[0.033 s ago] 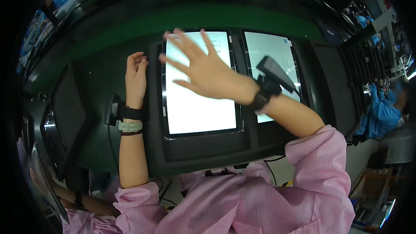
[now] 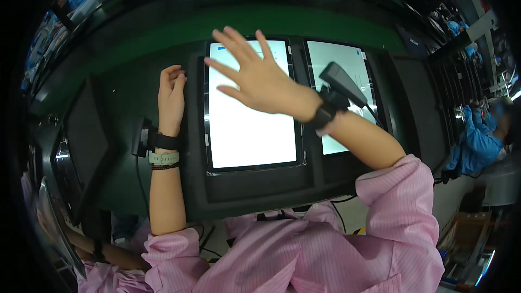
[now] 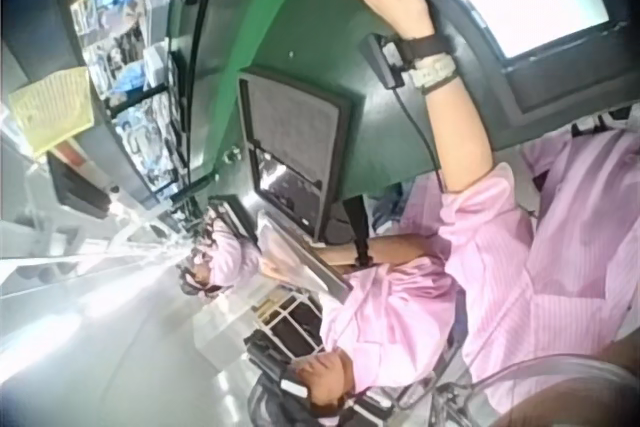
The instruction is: Inspecting tablet screens, applying protective films, and testing touchscreen functionality on an assembly line.
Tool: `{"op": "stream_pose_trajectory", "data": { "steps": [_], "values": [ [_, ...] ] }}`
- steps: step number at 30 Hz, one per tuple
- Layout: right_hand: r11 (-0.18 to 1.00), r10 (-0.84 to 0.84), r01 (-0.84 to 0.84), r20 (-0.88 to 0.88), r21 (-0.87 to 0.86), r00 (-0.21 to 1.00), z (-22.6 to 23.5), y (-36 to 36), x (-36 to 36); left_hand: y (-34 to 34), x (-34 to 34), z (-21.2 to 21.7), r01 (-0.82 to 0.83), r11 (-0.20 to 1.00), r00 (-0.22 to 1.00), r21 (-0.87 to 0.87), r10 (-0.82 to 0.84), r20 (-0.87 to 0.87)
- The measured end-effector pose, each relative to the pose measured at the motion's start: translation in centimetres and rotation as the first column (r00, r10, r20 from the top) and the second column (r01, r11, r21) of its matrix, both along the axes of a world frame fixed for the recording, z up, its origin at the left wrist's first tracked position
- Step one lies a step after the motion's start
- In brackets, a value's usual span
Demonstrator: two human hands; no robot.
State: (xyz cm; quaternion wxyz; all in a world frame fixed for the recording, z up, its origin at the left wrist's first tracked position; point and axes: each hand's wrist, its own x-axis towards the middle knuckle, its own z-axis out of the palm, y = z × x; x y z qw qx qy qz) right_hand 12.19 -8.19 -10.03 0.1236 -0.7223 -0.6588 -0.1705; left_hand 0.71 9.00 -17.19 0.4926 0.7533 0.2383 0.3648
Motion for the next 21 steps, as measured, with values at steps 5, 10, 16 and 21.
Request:
{"op": "stream_pose_trajectory", "data": {
  "steps": [5, 10, 16, 21],
  "values": [
    [1.0, -0.007, 0.007, 0.027, -0.024, 1.0, -1.4, 1.9, 2.7, -0.2, -0.1, 0.5, -0.006, 1.0, 0.999, -0.019, 0.005, -0.034],
    [0.998, -0.024, 0.021, -0.06, -0.051, 0.998, -1.6, 1.9, 2.6, -0.1, -0.1, 0.3, -0.004, 1.0, 1.0, -0.008, 0.003, -0.012],
    [0.977, -0.186, 0.19, -0.052, 0.092, 0.981, -0.7, -1.7, 4.3, -0.4, -0.5, 0.6, -0.014, 1.0, 0.999, 0.0, 0.014, -0.033],
    [0.937, -0.343, 0.343, -0.014, 0.071, 0.939, -1.0, -5.6, 5.2, -0.6, 0.2, 0.5, -0.012, 0.999, 0.999, 0.052, 0.014, -0.042]
  ]
}}
